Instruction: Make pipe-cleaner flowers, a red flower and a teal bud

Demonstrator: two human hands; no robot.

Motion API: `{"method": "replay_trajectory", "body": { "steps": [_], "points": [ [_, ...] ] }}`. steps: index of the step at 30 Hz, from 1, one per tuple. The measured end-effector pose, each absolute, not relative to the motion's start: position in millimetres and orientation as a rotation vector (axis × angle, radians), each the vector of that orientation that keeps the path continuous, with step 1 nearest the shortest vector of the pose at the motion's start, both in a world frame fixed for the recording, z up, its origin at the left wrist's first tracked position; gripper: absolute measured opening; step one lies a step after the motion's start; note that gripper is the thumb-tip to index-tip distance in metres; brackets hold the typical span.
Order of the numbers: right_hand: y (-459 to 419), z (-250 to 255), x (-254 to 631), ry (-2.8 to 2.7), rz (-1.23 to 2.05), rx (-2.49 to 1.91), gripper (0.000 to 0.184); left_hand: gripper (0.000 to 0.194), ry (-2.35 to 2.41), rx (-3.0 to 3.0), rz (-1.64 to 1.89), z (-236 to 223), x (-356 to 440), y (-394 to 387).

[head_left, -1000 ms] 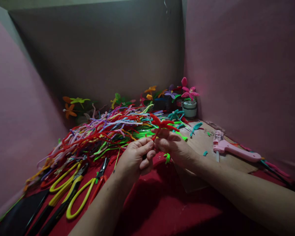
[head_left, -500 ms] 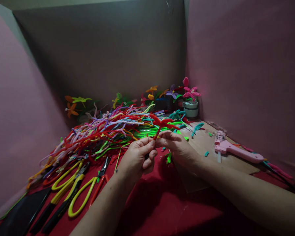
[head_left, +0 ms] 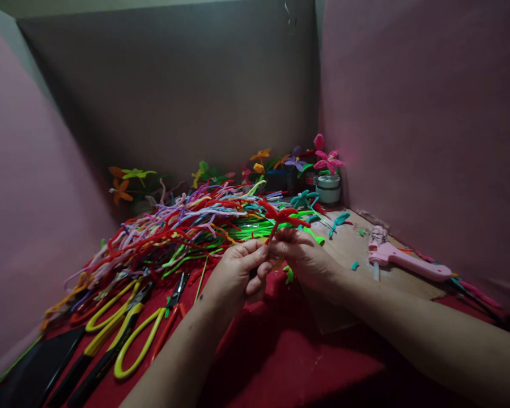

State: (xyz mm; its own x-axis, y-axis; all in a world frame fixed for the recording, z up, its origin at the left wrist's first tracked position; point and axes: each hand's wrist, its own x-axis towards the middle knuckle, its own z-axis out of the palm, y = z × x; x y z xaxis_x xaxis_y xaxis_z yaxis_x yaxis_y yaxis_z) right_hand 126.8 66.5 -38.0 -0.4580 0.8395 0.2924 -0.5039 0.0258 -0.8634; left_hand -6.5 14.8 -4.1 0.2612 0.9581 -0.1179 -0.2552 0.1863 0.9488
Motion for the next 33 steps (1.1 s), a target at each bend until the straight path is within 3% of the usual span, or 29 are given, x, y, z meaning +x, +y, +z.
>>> {"method": "replay_trajectory", "body": {
  "steps": [11,21,33],
  "points": [
    [60.8,-31.7,129.8,-1.088,1.789,-0.367,0.023,0.015,0.846,1.008,1.069,-5.7,-4.6,16.1],
    [67.0,-32.1,131.7,-1.317,1.583,-0.365,0.010,0.022,0.587,0.781,0.959,-5.8,-9.5,13.9],
    [66.7,-30.2,131.6,-1.283,1.603,-0.468,0.014,0.017,0.843,1.033,0.961,-3.8,-5.9,12.7]
  ]
}}
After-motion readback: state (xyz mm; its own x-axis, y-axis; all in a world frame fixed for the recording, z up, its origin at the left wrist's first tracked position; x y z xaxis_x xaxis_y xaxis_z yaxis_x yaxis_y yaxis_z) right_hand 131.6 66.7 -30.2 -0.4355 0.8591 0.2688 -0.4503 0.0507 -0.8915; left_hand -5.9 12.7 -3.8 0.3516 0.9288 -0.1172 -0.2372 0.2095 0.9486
